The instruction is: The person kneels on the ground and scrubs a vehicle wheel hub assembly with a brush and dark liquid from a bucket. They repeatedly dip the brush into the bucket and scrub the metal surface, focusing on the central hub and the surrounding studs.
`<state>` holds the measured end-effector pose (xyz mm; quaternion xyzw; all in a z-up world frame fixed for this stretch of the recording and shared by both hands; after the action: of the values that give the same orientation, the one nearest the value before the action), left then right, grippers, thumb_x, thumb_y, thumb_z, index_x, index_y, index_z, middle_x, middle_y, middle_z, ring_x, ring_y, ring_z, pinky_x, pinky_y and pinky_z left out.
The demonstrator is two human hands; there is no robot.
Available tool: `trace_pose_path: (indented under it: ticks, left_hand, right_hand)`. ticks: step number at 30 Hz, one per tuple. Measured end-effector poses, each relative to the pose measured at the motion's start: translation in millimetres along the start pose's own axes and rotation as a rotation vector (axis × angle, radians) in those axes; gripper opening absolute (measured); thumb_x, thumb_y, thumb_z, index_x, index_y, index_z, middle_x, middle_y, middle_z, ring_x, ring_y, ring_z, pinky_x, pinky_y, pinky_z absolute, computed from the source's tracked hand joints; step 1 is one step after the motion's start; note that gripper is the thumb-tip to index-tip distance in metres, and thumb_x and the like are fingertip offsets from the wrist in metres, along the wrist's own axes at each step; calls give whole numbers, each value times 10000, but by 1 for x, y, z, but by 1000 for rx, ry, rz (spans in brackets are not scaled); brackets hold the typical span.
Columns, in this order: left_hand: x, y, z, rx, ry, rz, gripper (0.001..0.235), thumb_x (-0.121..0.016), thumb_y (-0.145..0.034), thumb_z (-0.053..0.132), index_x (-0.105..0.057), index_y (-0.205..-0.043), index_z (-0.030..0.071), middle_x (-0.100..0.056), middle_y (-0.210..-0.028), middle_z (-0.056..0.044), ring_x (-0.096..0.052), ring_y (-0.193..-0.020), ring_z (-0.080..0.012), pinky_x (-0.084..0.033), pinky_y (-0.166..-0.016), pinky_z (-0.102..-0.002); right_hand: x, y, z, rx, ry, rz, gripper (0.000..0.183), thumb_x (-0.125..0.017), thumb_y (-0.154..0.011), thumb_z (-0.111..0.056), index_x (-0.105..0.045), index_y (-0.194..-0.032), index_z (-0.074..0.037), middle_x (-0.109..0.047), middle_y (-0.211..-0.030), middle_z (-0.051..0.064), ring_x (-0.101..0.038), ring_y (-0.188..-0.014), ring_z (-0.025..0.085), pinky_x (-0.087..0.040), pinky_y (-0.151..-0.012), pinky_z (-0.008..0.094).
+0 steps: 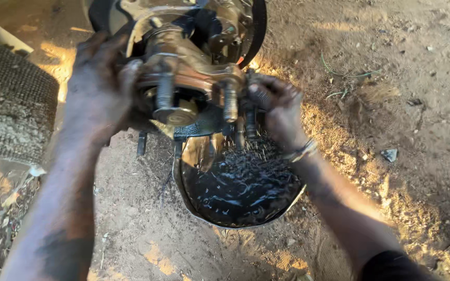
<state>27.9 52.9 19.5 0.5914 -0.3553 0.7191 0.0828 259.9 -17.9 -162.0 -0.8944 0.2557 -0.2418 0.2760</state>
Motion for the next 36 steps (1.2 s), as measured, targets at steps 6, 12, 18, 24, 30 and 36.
trace_pose_path:
  ticks: [6, 12, 18, 24, 30, 36]
  left_hand:
    - [3, 5, -10, 139, 16, -80, 427, -673, -1087, 243, -599, -1475, 80, -515, -1500, -264, -695, -1140, -327, -509, -1047, -471]
    - [0, 6, -14, 265, 54, -77, 429, -663, -1021, 244, -600, -1419, 98, -537, -1455, -196, -673, -1160, -298, -525, -1008, -456]
    - [3, 4, -18, 45, -40, -19, 363, -653, -1076, 146, -641, -1420, 31, -624, -1311, -236, -597, -1309, -383, -479, -1054, -492]
    - [-1, 5, -30, 87, 78, -21, 391, -688, -1053, 191, -639, -1408, 35, -545, -1473, -263, -629, -1258, -354, -508, -1042, -451]
    - [5, 4, -6, 51, 92, -8, 432, -719, -1048, 207, -623, -1425, 19, -515, -1506, -277, -651, -1216, -347, -518, -1015, -441]
    - [2, 12, -11, 261, 118, -105, 425, -686, -1024, 233, -631, -1422, 93, -641, -1340, -228, -699, -1116, -316, -554, -957, -443]
  right_hand:
    - [10, 8, 4, 280, 82, -116, 185, -694, -901, 37, -746, -1067, -26, -736, -1041, 139, -690, -1002, 270, -599, -881, 386]
    - [5, -8, 23, 35, -256, -79, 146, -788, -898, -36, -788, -1045, -37, -795, -999, 112, -751, -817, 183, -625, -712, 332]
    - [-41, 8, 38, -310, -839, 141, 157, -709, -963, 30, -761, -1084, -54, -792, -1055, 87, -757, -892, 155, -631, -753, 310]
    - [13, -10, -8, 485, 291, -151, 226, -700, -852, 22, -792, -1029, -84, -788, -1010, 101, -738, -893, 216, -617, -748, 305]
    - [4, 1, 10, 5, -301, 57, 127, -754, -906, -28, -757, -1032, -46, -782, -1005, 105, -756, -866, 208, -631, -739, 347]
    - [2, 18, 15, 376, 208, -211, 216, -713, -821, 43, -735, -1031, -1, -749, -991, 150, -718, -859, 251, -607, -730, 386]
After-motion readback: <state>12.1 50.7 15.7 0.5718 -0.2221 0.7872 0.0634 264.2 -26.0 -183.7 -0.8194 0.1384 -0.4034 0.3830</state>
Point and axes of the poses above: each hand's wrist, its own y-axis away from the middle knuckle, its own x-axis out of the back of the hand, z = x × y, the point moved 6 cm from there along -y, towards the middle knuckle
